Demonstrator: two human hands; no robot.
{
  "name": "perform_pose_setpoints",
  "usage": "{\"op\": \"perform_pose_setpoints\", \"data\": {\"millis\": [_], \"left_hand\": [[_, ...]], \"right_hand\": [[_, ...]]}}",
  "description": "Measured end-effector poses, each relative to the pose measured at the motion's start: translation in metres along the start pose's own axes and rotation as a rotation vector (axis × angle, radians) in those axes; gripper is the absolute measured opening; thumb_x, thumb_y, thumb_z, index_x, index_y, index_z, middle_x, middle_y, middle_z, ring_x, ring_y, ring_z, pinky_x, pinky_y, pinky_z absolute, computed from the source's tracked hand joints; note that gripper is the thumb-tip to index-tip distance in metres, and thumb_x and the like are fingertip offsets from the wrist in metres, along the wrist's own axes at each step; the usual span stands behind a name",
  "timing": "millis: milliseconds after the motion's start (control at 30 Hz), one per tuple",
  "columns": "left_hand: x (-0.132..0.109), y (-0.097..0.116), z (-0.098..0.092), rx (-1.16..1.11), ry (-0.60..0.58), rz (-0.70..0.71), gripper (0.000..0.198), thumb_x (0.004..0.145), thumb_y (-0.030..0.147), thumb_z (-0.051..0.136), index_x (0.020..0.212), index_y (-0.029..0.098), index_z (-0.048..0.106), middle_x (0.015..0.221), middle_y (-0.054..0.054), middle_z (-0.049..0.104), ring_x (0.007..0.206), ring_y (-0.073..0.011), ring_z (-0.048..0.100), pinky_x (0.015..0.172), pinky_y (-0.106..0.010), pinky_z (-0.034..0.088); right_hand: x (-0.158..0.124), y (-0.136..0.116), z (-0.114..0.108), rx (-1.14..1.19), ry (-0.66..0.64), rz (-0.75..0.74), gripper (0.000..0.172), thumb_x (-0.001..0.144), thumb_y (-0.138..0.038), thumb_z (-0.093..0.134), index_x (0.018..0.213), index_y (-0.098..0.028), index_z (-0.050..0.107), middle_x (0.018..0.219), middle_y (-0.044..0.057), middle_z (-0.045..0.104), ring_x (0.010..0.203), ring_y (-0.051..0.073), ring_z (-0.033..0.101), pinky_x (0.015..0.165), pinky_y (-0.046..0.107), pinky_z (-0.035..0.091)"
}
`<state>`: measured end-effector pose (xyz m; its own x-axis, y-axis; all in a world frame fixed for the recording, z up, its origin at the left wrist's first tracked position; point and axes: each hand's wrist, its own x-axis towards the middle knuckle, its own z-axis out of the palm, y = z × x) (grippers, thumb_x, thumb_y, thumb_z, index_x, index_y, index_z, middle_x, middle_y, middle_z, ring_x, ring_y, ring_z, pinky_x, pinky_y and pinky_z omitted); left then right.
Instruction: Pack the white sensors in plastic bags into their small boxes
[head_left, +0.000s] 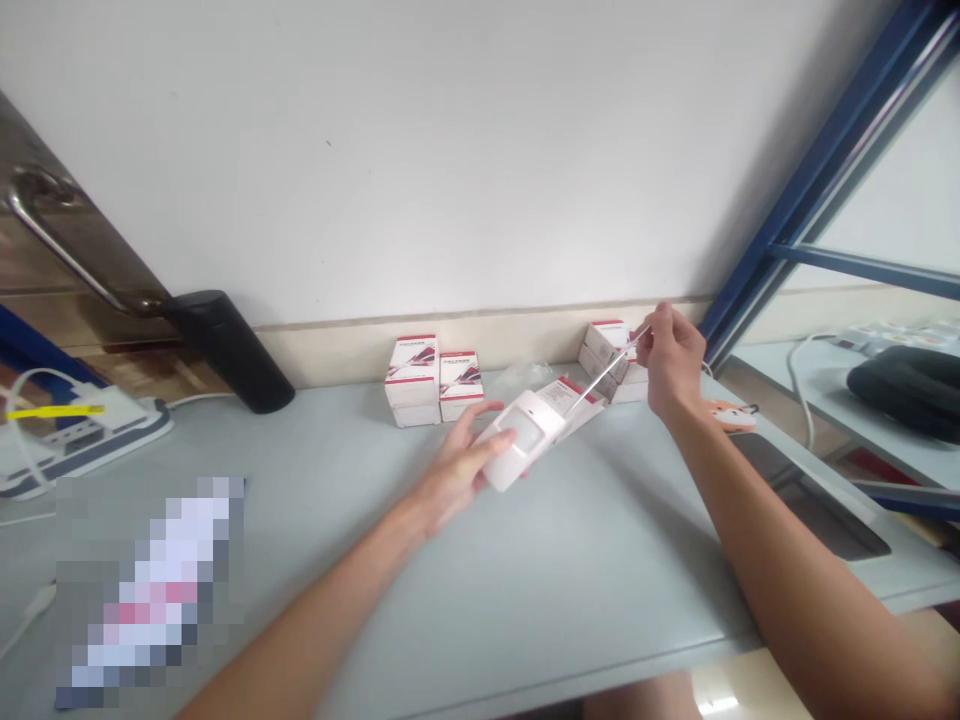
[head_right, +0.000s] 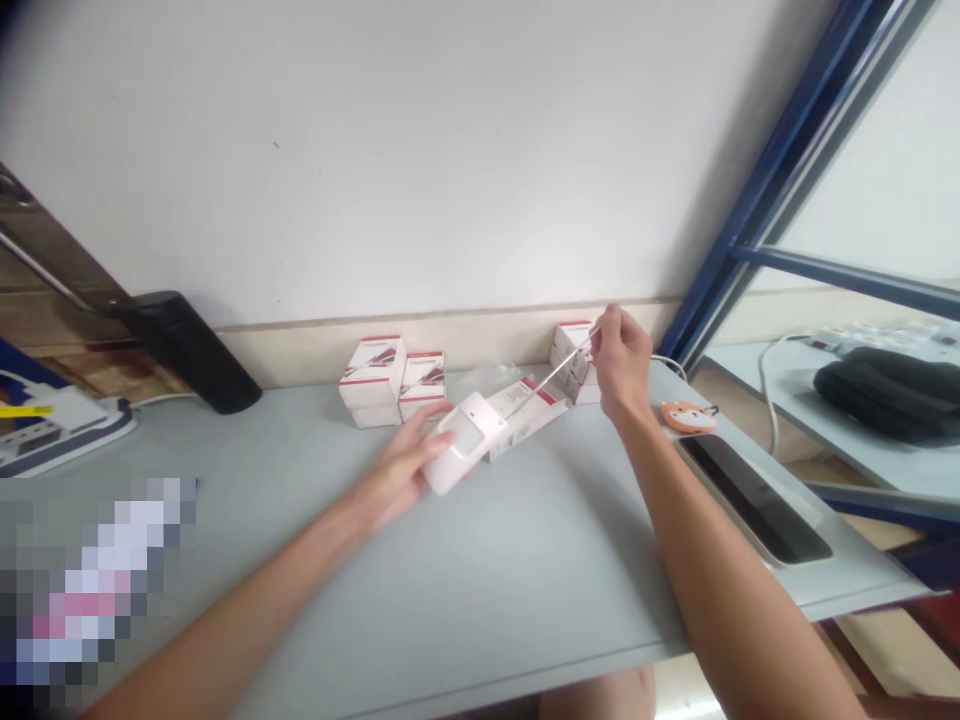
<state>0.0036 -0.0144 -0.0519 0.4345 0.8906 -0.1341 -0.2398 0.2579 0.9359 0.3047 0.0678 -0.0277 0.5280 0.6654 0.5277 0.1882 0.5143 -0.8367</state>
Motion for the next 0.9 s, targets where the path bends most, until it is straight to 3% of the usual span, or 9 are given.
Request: {"op": "perform_pose_setpoints", "data": {"millis": [100,167,333,500,600,767,900], "left_hand": [[-0.002,0.004,-0.001,-0.154,-0.179,-0.085,0.047,0.091,0.047,0.073,0.132,0.022,0.067,0.131,-0.016,0.07,0.104,-0.0291,0.073,0.088,-0.039,0.056],[-0.003,0.004,0.001,-0.253,-0.237,-0.158,0.044,0.095,0.049,0.067,0.131,0.023,0.068,0.135,-0.016,0.069,0.109,-0.0311,0.072,0.091,-0.041,0.056],[-0.003,-0.001,0.007,-0.379,-0.243,-0.186,0.04,0.099,0.04,0.061,0.136,0.026,0.064,0.137,-0.014,0.068,0.11,-0.0291,0.072,0.083,-0.036,0.054],[-0.002,-0.005,0.006,-0.298,-0.298,-0.189,0.048,0.1,0.04,0.053,0.142,0.02,0.059,0.122,-0.018,0.073,0.087,-0.0234,0.071,0.075,-0.033,0.05],[-0.001,-0.008,0.005,-0.267,-0.315,-0.197,0.051,0.099,0.041,0.05,0.143,0.018,0.058,0.124,-0.019,0.072,0.088,-0.0244,0.07,0.076,-0.035,0.051],[-0.001,-0.008,0.003,-0.294,-0.375,-0.194,0.053,0.094,0.037,0.048,0.139,0.012,0.06,0.124,-0.022,0.071,0.085,-0.0265,0.069,0.074,-0.037,0.049],[-0.003,-0.004,0.004,-0.318,-0.318,-0.209,0.05,0.093,0.039,0.05,0.134,0.013,0.063,0.115,-0.021,0.073,0.077,-0.0232,0.066,0.067,-0.033,0.045]], "right_hand": [[-0.002,-0.003,0.004,0.124,-0.049,0.098,0.06,0.088,-0.079,0.06,0.067,-0.024,0.046,0.058,-0.006,0.036,0.046,0.009,0.026,0.04,0.027,0.022],[-0.002,-0.003,0.005,0.189,-0.09,0.168,0.06,0.085,-0.079,0.063,0.069,-0.024,0.045,0.059,-0.007,0.034,0.046,0.008,0.024,0.04,0.026,0.021],[-0.004,0.003,0.005,0.261,-0.136,0.274,0.057,0.085,-0.075,0.068,0.073,-0.022,0.05,0.063,-0.006,0.037,0.048,0.007,0.025,0.04,0.023,0.02],[-0.006,0.007,0.006,0.247,-0.154,0.247,0.052,0.085,-0.07,0.072,0.075,-0.022,0.055,0.069,-0.003,0.049,0.048,0.006,0.028,0.041,0.022,0.022],[-0.008,0.006,0.007,0.199,-0.15,0.232,0.051,0.083,-0.07,0.072,0.076,-0.022,0.056,0.068,-0.003,0.051,0.048,0.007,0.028,0.041,0.024,0.021],[-0.011,0.006,0.011,0.146,-0.119,0.194,0.051,0.086,-0.072,0.068,0.077,-0.023,0.057,0.063,-0.004,0.047,0.046,0.007,0.025,0.04,0.024,0.02],[-0.012,0.006,0.012,0.112,-0.125,0.176,0.051,0.087,-0.073,0.065,0.077,-0.024,0.055,0.06,-0.006,0.042,0.045,0.008,0.025,0.04,0.025,0.021]]}}
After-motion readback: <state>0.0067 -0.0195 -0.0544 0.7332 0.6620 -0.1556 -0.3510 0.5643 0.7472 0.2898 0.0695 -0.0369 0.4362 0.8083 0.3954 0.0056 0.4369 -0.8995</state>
